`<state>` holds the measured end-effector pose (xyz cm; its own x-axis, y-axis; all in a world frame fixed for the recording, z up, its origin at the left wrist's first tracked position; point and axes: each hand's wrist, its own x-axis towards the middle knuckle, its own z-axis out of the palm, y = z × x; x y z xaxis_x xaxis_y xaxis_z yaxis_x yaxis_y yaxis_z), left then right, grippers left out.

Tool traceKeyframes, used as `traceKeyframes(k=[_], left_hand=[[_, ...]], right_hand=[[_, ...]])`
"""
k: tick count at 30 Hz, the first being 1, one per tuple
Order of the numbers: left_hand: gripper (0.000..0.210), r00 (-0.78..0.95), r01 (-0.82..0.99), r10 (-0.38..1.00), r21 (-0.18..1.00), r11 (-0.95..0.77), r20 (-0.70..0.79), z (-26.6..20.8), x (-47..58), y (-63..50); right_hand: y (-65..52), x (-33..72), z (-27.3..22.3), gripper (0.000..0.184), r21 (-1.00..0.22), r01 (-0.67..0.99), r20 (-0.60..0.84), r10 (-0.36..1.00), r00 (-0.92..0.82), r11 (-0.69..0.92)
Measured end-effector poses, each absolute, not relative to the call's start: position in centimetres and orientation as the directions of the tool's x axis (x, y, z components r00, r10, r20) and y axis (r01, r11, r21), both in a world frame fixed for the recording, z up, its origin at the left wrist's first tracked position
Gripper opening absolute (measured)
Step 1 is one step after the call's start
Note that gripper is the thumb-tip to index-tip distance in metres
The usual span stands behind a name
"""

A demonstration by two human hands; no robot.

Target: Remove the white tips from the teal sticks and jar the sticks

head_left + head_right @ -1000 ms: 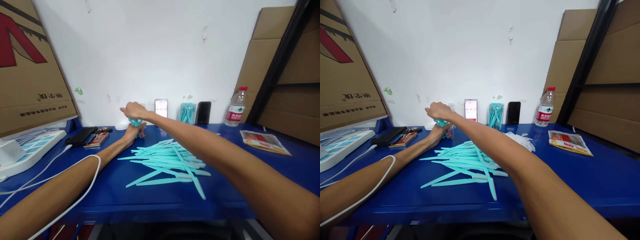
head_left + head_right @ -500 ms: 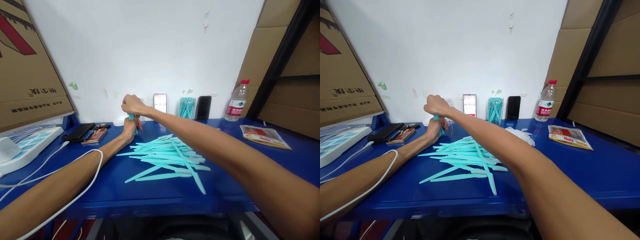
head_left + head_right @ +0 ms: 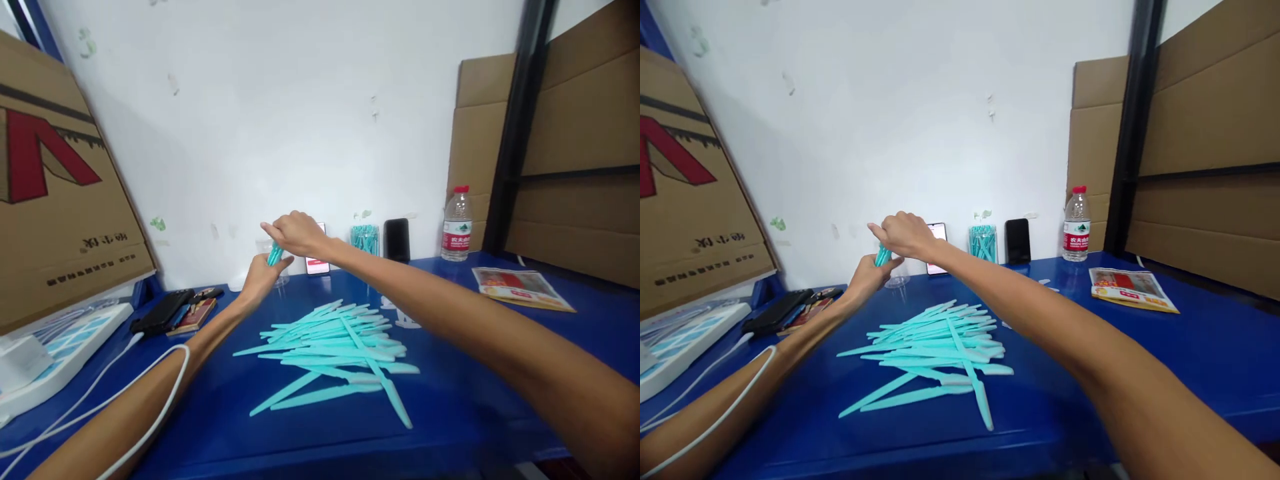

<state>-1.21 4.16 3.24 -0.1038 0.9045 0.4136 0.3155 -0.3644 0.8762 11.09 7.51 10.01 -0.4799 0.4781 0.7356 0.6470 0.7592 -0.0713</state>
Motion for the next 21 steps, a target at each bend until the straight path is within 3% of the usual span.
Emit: traceKeyframes(k=[3, 6, 8, 11, 14, 18, 21], left_hand=[[0.035, 0.171, 0.225, 0.917, 0.891, -0.393, 0.361, 5.4, 0.9, 1.5], [0.042, 0.355, 0.215, 0.900, 0.915, -0.341, 0.252, 5.9, 3.4, -0.2], [0.045, 0.358, 0.259, 0.897, 0.895, -0.363, 0.260, 5.7, 5.2, -0.4], [0.046, 0.310, 0.332, 0.853, 0.793, -0.511, 0.421, 5.3, 7.8, -0.4], [0.040, 0.350, 0.372, 0.823, 0.740, -0.561, 0.448, 5.1, 9.5, -0.8], [0.043, 0.358, 0.273, 0.914, 0.914, -0.300, 0.193, 5.1, 9.8, -1.0], [0.047, 0.370, -0.069, 0.921, 0.992, -0.104, 0.123, 6.3, 9.5, -0.5]], right_hand=[[6.4, 15.2, 10.9, 0.048, -0.150, 0.646, 0.788, 0.485, -0.379, 0.748], [5.2, 19.1, 10.1, 0.048, -0.286, 0.615, 0.806, 0.532, -0.261, 0.735], [4.3, 21.0, 9.3, 0.047, -0.394, 0.597, 0.780, 0.598, -0.185, 0.699], [3.1, 22.9, 8.4, 0.045, -0.496, 0.556, 0.764, 0.640, -0.085, 0.667], [2.4, 23.9, 8.3, 0.038, -0.577, 0.368, 0.738, 0.658, -0.147, 0.729], [1.5, 24.8, 8.7, 0.045, -0.633, 0.233, 0.635, 0.668, -0.388, 0.738], [-0.1, 24.9, 8.8, 0.046, -0.547, 0.310, 0.778, 0.609, -0.155, 0.778]])
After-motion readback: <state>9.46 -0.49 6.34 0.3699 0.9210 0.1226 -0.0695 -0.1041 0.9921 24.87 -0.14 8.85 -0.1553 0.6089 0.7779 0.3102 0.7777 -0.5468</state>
